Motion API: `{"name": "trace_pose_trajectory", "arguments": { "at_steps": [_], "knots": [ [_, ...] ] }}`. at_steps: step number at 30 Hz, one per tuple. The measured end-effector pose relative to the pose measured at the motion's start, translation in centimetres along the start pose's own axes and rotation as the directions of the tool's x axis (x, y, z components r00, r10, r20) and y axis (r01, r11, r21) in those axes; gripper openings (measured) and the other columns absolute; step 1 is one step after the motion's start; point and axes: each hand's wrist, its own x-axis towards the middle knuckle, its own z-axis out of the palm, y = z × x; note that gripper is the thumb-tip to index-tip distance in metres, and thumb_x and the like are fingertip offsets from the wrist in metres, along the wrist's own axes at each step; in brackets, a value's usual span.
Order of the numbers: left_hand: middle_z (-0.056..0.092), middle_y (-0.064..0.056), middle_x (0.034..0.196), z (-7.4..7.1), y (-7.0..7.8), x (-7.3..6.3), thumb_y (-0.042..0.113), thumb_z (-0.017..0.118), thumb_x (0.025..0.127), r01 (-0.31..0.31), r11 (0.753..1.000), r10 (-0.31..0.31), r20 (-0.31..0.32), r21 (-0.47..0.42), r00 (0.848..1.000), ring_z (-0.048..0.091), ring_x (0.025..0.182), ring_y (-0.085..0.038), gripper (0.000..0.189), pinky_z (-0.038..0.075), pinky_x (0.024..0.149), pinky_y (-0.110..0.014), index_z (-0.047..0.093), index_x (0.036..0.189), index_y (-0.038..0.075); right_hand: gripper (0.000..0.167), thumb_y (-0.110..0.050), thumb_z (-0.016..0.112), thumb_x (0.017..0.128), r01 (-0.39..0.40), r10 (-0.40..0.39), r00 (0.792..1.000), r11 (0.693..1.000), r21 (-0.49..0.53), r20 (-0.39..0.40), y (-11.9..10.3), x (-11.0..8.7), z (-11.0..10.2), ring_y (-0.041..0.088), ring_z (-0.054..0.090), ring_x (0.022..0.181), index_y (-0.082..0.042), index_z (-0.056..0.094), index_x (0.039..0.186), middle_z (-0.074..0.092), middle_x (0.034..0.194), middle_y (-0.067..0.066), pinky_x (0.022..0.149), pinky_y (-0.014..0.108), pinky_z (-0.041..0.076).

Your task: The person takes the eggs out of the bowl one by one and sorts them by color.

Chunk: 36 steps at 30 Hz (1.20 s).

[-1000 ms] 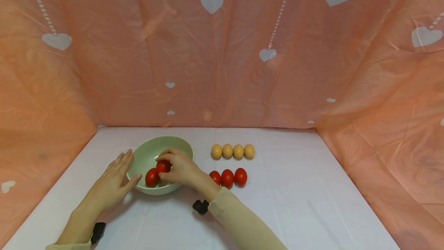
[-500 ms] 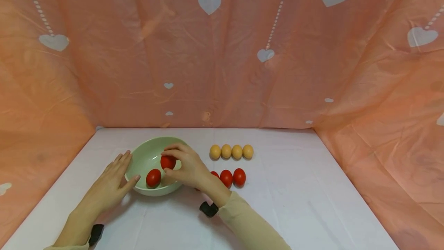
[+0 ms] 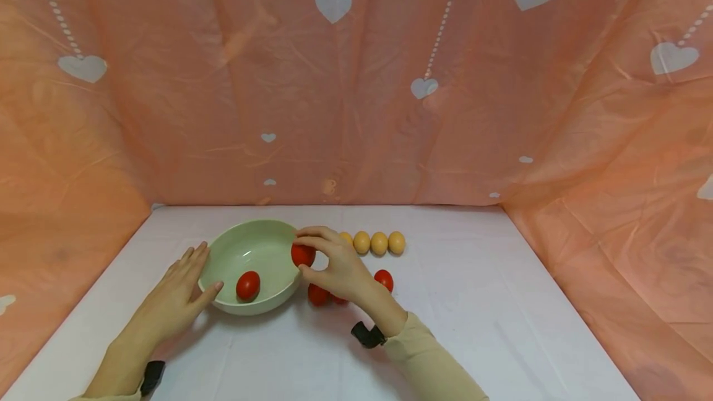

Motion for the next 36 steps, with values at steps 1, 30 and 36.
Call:
{"name": "trace_pose_trajectory", "arguments": {
  "at_steps": [1,30,36],
  "knots": [
    [0.027,-0.033,0.164,0.0,0.0,0.0,0.038,0.062,0.104,-0.001,1.000,0.001,0.000,0.003,1.000,0.021,0.153,-0.051,0.081,-0.003,0.130,-0.041,0.028,0.157,-0.012,0.041,-0.003,0.080,0.086,0.003,-0.003,1.000,1.000,-0.005,-0.007,0.2,-0.3,-0.4,0.025,0.061,0.127,-0.003,0.071,0.126,0.064,0.136,0.008,0.107,0.030,0.052],
    [0.029,-0.032,0.164,0.0,0.2,-0.2,0.037,0.062,0.104,0.000,1.000,0.000,-0.005,0.014,1.000,0.021,0.154,-0.049,0.080,0.000,0.131,-0.043,0.029,0.157,-0.012,0.043,0.006,0.079,0.081,-0.133,0.134,0.991,0.990,-0.037,0.023,7.3,-7.7,-10.9,0.026,0.069,0.111,-0.004,0.075,0.122,0.069,0.129,0.010,0.087,0.037,0.061],
    [0.030,-0.033,0.162,-0.1,0.5,-0.2,0.036,0.063,0.103,-0.011,1.000,0.011,-0.014,0.010,1.000,0.023,0.153,-0.051,0.079,-0.003,0.130,-0.038,0.031,0.156,-0.014,0.040,0.003,0.079,0.084,-0.244,0.245,0.961,0.969,-0.019,0.126,8.3,-8.7,-12.5,0.031,0.066,0.116,-0.001,0.073,0.124,0.069,0.130,0.014,0.093,0.041,0.061]
  ]
}}
